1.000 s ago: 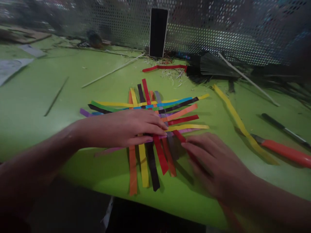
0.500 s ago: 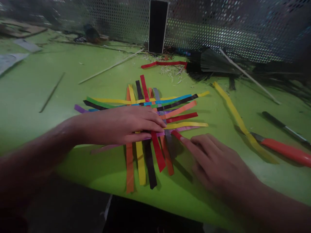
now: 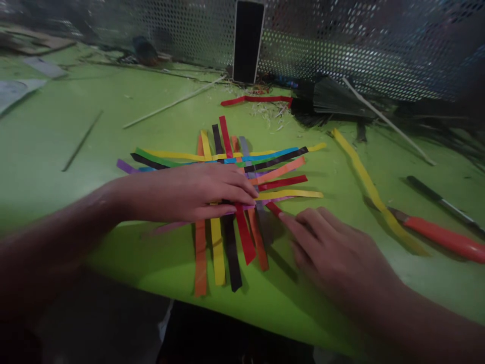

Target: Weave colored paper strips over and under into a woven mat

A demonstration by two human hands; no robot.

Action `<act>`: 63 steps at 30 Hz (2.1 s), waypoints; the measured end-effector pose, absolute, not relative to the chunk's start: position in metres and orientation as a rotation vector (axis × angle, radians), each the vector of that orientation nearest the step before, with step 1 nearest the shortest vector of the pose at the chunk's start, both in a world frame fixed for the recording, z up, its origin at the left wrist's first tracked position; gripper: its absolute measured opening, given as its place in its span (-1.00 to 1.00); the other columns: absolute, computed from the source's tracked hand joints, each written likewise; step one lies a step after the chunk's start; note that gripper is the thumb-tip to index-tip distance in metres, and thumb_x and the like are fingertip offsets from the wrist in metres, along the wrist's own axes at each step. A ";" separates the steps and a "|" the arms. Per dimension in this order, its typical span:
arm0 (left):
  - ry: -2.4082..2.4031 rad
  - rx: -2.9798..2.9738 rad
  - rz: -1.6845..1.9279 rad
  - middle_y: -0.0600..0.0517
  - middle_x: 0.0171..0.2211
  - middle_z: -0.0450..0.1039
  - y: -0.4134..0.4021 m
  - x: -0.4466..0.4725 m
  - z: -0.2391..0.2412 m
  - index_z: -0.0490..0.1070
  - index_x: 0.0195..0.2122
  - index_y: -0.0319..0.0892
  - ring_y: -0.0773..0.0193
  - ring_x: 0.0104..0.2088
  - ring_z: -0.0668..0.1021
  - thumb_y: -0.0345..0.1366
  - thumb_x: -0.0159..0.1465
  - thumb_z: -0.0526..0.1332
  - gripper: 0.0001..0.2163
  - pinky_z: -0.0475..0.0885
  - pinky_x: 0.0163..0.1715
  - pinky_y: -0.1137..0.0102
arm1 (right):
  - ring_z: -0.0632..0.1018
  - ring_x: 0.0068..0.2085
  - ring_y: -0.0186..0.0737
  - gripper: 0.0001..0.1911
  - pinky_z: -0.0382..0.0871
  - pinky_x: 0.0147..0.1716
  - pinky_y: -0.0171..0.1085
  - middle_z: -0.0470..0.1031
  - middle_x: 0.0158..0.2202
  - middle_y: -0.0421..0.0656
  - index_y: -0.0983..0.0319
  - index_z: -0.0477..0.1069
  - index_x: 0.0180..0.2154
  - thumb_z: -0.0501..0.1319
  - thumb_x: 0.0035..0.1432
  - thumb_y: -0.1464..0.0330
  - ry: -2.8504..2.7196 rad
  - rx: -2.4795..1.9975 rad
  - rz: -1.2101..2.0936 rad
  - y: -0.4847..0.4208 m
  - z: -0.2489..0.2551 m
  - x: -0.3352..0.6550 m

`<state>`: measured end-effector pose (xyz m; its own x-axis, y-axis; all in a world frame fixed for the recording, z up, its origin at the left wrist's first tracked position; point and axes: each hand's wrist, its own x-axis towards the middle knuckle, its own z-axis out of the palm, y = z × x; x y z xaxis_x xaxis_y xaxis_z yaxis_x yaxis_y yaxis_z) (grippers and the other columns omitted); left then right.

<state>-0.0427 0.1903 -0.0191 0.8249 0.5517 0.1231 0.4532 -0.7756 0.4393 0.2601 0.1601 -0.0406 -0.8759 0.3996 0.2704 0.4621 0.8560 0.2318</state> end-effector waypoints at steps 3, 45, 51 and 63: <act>0.751 2.603 0.361 -0.06 0.24 0.49 0.190 -0.042 -0.020 0.50 0.20 -0.03 0.14 0.24 0.50 -0.27 0.52 0.12 -0.70 0.34 0.31 0.26 | 0.49 -0.27 -0.08 -0.64 0.31 -0.41 -0.12 0.53 -0.25 -0.04 0.45 0.39 0.14 0.00 0.42 0.50 -2.807 -0.670 -0.427 0.160 -0.040 0.260; 0.661 2.651 0.302 -0.01 0.30 0.43 0.192 -0.045 -0.026 0.45 0.24 0.07 0.13 0.32 0.43 -0.34 0.49 0.15 -0.66 0.17 0.42 0.14 | 0.54 -0.26 -0.07 -0.56 0.44 -0.37 -0.15 0.55 -0.23 0.03 0.48 0.40 0.17 0.04 0.30 0.60 -2.821 -0.699 -0.432 0.146 -0.042 0.258; 0.660 2.667 0.311 -0.04 0.31 0.42 0.192 -0.045 -0.027 0.44 0.24 0.03 0.13 0.33 0.42 -0.32 0.49 0.15 -0.67 0.16 0.43 0.13 | 0.57 -0.18 0.03 -0.60 0.50 -0.29 -0.08 0.57 -0.12 0.15 0.46 0.44 0.11 0.03 0.31 0.59 -2.782 -0.687 -0.455 0.149 -0.046 0.254; 0.691 2.636 0.310 -0.03 0.31 0.41 0.192 -0.045 -0.028 0.45 0.24 0.04 0.11 0.32 0.42 -0.31 0.49 0.16 -0.67 0.28 0.36 0.17 | 0.56 -0.18 -0.05 -0.64 0.52 -0.27 -0.16 0.55 -0.14 0.07 0.35 0.48 0.02 0.02 0.32 0.61 -2.730 -0.764 -0.386 0.149 -0.048 0.254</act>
